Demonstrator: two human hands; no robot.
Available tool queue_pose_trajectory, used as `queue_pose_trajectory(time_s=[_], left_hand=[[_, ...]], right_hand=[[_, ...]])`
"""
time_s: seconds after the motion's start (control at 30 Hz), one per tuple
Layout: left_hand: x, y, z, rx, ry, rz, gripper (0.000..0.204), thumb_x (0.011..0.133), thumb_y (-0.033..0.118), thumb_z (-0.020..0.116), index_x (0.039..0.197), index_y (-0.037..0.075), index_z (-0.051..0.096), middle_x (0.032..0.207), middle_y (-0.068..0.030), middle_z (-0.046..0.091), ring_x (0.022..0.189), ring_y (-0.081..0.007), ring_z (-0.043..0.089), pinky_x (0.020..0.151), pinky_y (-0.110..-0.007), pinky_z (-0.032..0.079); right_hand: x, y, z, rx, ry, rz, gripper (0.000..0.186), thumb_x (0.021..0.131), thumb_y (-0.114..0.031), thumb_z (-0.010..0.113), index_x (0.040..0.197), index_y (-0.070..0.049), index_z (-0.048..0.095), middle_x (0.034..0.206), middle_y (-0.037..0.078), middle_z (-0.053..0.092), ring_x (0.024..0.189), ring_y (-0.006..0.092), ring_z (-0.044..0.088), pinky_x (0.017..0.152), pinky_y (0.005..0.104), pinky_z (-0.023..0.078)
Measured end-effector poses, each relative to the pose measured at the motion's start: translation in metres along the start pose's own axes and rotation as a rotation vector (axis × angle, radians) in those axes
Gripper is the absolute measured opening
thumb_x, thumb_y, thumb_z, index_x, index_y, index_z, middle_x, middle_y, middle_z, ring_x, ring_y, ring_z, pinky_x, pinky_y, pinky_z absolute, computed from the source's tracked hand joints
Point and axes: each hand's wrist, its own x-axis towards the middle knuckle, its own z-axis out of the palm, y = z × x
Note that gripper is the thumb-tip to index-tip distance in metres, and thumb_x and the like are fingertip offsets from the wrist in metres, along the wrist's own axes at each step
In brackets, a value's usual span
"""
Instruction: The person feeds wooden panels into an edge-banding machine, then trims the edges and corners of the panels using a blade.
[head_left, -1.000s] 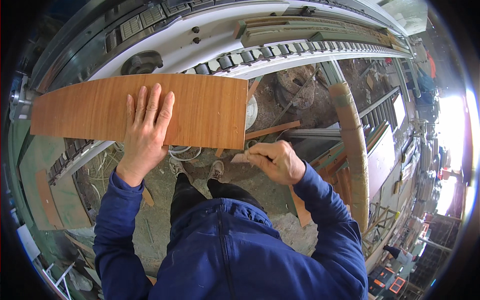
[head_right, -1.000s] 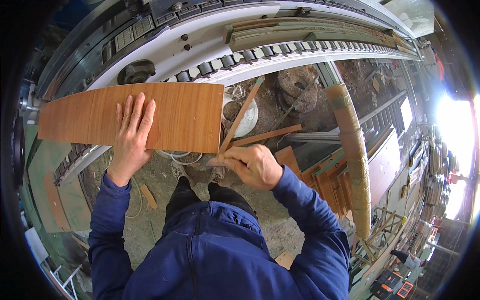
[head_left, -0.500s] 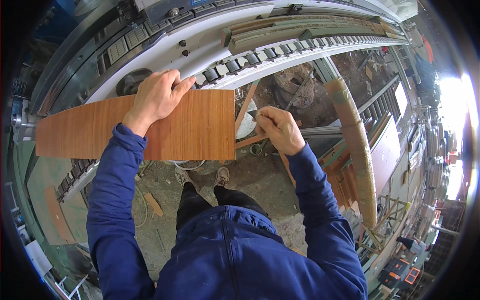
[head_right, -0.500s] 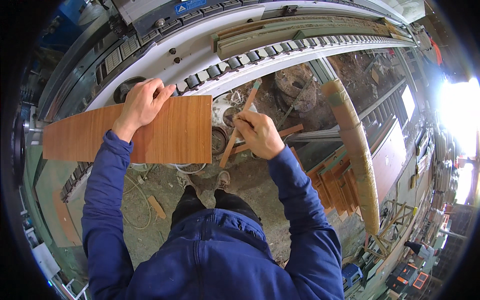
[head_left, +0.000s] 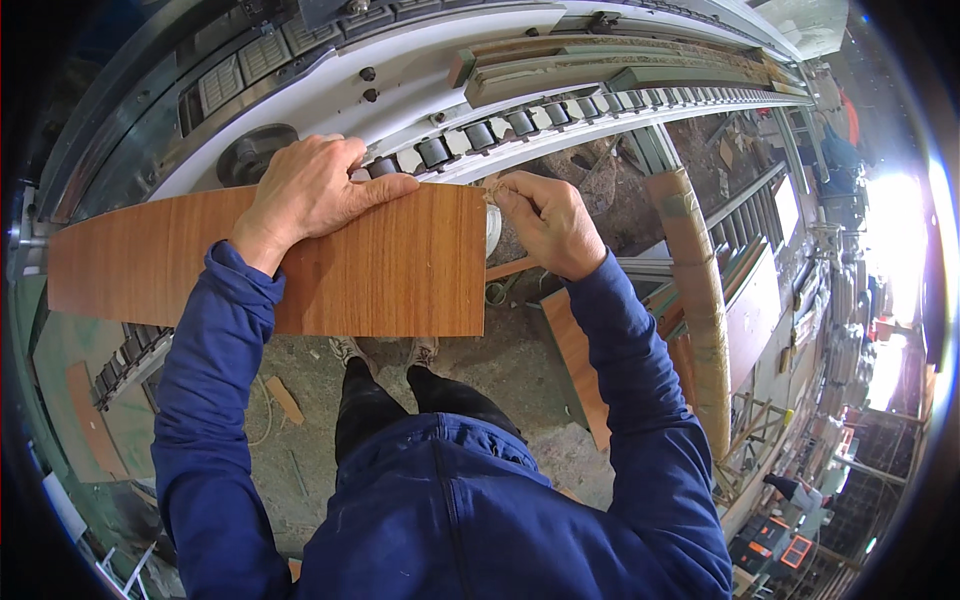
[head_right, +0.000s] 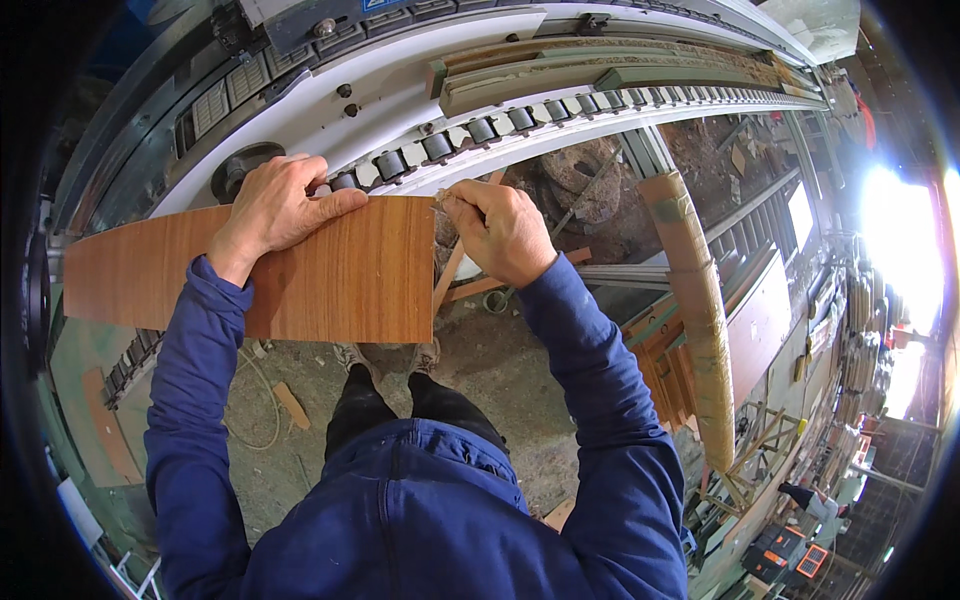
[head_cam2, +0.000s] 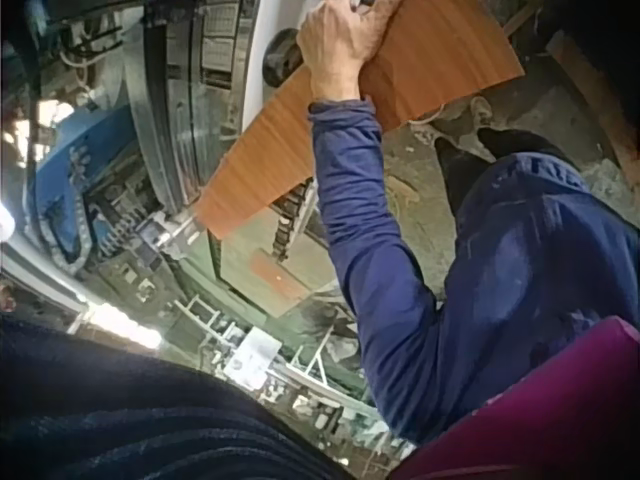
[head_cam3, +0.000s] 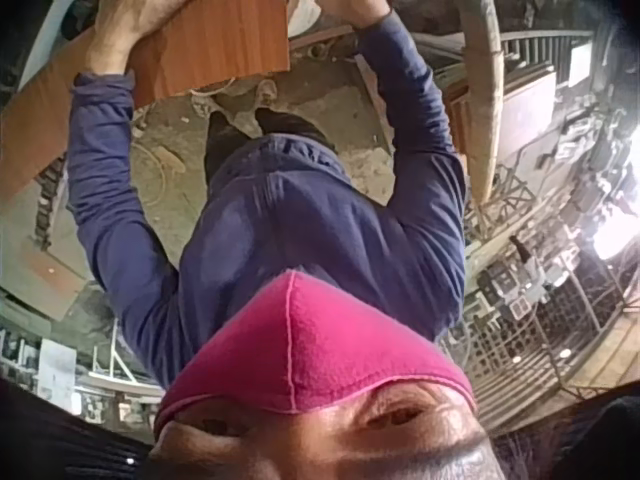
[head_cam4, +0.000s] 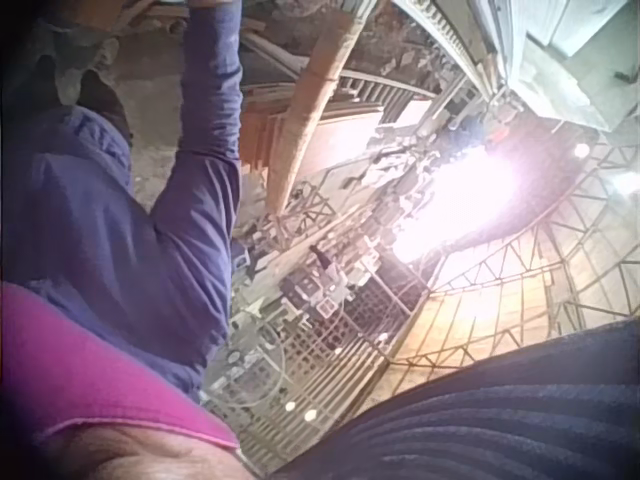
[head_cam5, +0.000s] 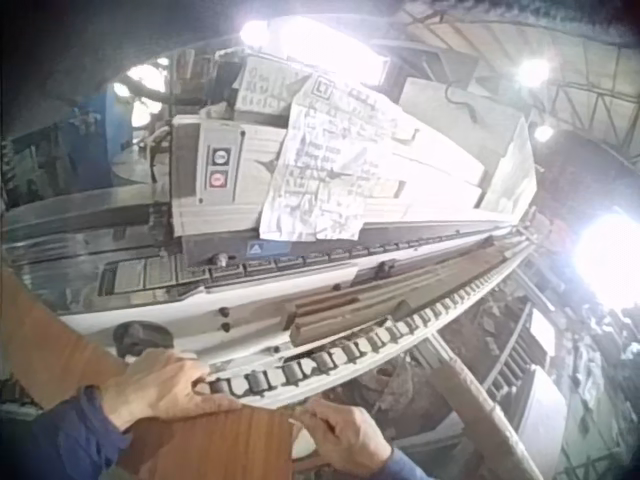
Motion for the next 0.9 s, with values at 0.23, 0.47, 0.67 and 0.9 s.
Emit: queue_pose_trajectory(time_s=[0.23, 0.47, 0.67, 0.9], left_hand=[[0.001, -0.004, 0.004, 0.02, 0.036, 0.012, 0.078, 0.069, 0.082, 0.05, 0.057, 0.005, 0.051, 0.054, -0.0106, 0.054, 0.054, -0.0254, 0.057, 0.05, -0.036, 0.046], [0.002, -0.001, 0.002, 0.01, -0.003, -0.011, 0.076, 0.069, 0.08, 0.052, 0.057, 0.005, 0.052, 0.055, -0.0117, 0.054, 0.055, -0.0268, 0.057, 0.051, -0.037, 0.045], [0.001, 0.001, -0.001, -0.032, -0.01, -0.035, 0.073, 0.071, 0.074, 0.057, 0.059, 0.004, 0.041, 0.055, -0.0105, 0.042, 0.053, -0.024, 0.041, 0.05, -0.037, 0.034], [0.002, 0.0, -0.001, -0.006, -0.009, -0.061, 0.075, 0.068, 0.078, 0.056, 0.057, 0.006, 0.041, 0.05, -0.0084, 0.039, 0.049, -0.0227, 0.041, 0.048, -0.036, 0.034]], right_hand=[[0.007, -0.001, 0.0, 0.013, 0.003, 0.04, 0.017, 0.086, -0.013, 0.058, 0.088, 0.002, 0.065, 0.063, 0.017, 0.059, 0.056, 0.0292, 0.061, 0.054, 0.0343, 0.047], [0.005, -0.001, 0.003, 0.027, 0.075, 0.01, 0.016, 0.085, -0.013, 0.057, 0.086, 0.0, 0.066, 0.064, 0.017, 0.061, 0.059, 0.0304, 0.063, 0.055, 0.0356, 0.048], [0.006, -0.013, 0.0, -0.063, 0.036, 0.043, 0.014, 0.083, -0.011, 0.055, 0.081, -0.003, 0.066, 0.066, 0.016, 0.062, 0.062, 0.0332, 0.062, 0.057, 0.0377, 0.049], [0.005, -0.004, 0.0, -0.037, 0.033, 0.03, 0.019, 0.091, -0.013, 0.055, 0.094, 0.004, 0.064, 0.06, 0.01, 0.051, 0.055, 0.0111, 0.044, 0.053, 0.0292, 0.042]])
